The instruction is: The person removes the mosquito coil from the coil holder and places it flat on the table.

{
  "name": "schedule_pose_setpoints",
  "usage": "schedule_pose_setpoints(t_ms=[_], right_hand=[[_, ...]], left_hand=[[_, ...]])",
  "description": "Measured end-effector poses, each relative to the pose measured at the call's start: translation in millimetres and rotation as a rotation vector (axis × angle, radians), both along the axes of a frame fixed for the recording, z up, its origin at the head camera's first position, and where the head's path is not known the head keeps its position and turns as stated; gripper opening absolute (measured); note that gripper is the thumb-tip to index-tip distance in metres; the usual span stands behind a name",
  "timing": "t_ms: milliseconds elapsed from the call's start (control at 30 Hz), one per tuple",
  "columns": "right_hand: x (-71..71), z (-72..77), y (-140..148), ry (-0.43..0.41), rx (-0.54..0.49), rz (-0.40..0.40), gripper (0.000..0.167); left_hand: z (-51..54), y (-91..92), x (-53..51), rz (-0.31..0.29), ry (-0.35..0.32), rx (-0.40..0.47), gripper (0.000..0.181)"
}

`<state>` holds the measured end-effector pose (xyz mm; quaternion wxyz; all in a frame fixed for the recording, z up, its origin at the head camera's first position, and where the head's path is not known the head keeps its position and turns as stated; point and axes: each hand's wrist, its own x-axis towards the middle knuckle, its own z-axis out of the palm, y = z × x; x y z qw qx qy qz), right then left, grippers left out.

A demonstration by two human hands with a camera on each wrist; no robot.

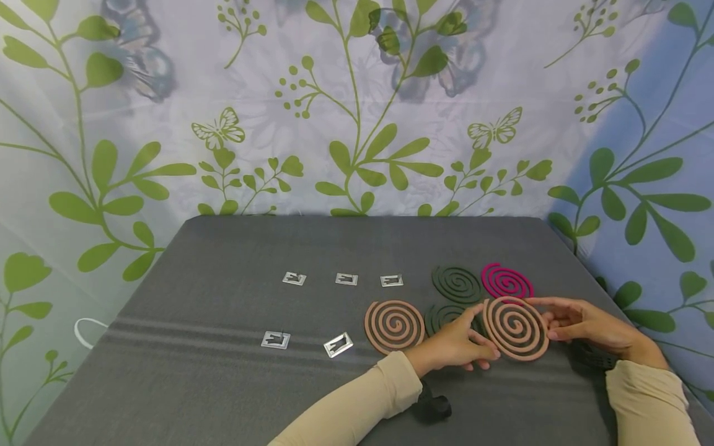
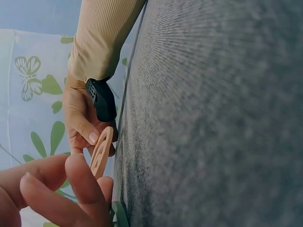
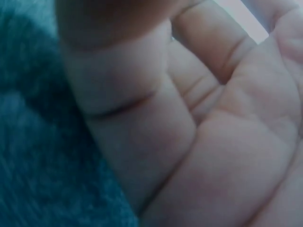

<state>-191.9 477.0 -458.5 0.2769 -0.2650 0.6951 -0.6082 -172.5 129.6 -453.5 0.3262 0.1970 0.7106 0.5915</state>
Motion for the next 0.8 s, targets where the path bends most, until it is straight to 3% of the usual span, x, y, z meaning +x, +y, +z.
schedule_pose_setpoints(t_ms=[267,633,800], right_hand=[[3.5,-2.5,4,0.067,0.024,-0.035,0.075],[2.7,-3.7,6,0.065,0.078,-0.059,0.077],[2.7,0.1,6,0.055,0.121,-0.059,0.075]], left_hand=[[0.5,7.2,-1.5,0.015,-0.054,0.006,0.087],[1.2,12.2,-5.8,0.018,-0.153,0.02,0.085],[2.3,12.3,-8.8,-0.009,-0.187,0.031,0.084]])
